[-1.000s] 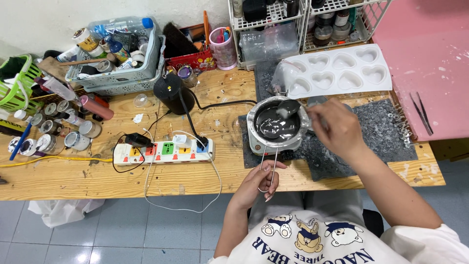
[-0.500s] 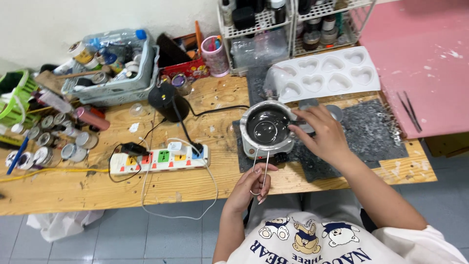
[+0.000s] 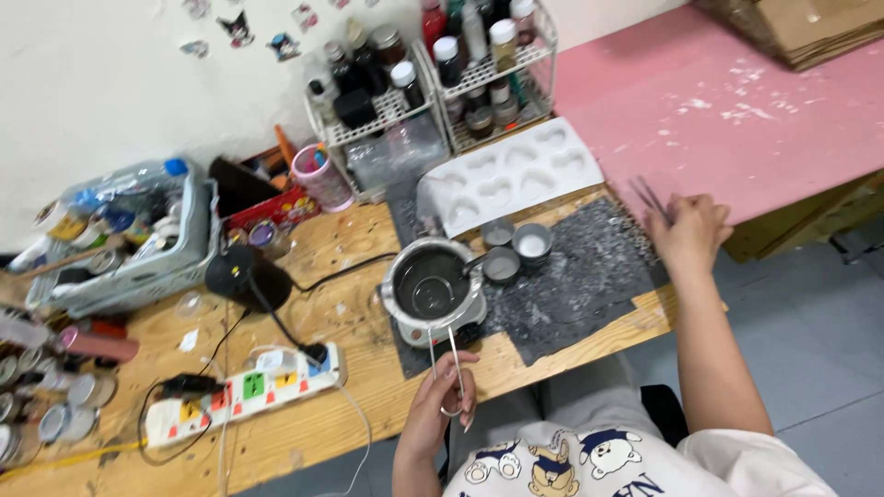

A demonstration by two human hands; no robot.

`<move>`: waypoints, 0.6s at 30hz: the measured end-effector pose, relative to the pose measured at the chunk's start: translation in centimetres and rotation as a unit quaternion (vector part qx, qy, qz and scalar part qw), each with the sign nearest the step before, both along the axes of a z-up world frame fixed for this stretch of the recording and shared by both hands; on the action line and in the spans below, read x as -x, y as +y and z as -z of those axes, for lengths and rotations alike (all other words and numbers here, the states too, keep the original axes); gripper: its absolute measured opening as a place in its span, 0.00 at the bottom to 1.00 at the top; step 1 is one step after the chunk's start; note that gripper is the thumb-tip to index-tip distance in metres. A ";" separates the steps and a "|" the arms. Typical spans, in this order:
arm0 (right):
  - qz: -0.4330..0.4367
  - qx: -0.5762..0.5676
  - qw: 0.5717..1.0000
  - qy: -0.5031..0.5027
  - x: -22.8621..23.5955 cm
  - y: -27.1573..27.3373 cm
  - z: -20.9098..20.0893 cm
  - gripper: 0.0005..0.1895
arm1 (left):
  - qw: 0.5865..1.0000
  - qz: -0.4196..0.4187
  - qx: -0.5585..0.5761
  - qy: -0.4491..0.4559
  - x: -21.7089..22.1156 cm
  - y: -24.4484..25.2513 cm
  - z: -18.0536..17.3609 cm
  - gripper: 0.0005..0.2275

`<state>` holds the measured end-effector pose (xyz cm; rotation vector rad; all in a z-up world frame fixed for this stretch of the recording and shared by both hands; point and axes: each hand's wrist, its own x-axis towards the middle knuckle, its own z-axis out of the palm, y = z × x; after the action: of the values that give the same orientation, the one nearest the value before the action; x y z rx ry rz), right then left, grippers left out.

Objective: The recorder prepares several small candle molds and pours liquid wax into them using a small metal pot.

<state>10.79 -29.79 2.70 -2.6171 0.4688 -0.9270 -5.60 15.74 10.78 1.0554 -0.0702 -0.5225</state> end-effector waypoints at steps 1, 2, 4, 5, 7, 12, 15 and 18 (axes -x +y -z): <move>0.008 0.002 1.000 -0.004 -0.1 0.0 -0.2 0.19 | 1.000 0.008 0.002 -0.004 -0.1 -0.2 0.1 0.17; 0.011 -0.018 1.000 0.021 -0.3 -0.1 -0.3 0.18 | 1.000 0.005 0.007 -0.004 -0.2 -0.4 0.2 0.17; 0.019 -0.040 0.998 0.050 -0.3 -0.1 -0.1 0.17 | 1.000 0.005 0.008 0.002 -0.3 -0.6 0.3 0.16; 0.018 -0.048 0.998 0.044 -0.4 -0.1 0.2 0.14 | 1.000 0.003 0.009 0.000 -0.3 -0.8 0.5 0.16; 0.017 -0.055 0.997 0.041 -0.5 -0.1 0.4 0.12 | 1.000 0.000 0.010 0.001 -0.3 -1.0 0.6 0.16; -0.074 -0.069 0.990 -0.103 -0.3 0.6 -0.9 0.10 | 1.000 0.009 0.004 -0.016 -0.4 -0.9 0.9 0.16; -0.219 -0.316 0.919 -0.087 3.3 7.6 -10.1 0.11 | 1.000 0.002 -0.001 -0.016 -0.1 -1.1 0.6 0.16; -0.352 -0.369 0.860 0.013 5.8 13.8 -15.8 0.10 | 1.000 0.008 -0.007 -0.023 -0.2 -0.9 0.7 0.16</move>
<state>4.96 -16.03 18.49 -1.8405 -0.1389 -0.3477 -5.40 14.82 10.04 1.0819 -0.1152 -0.5144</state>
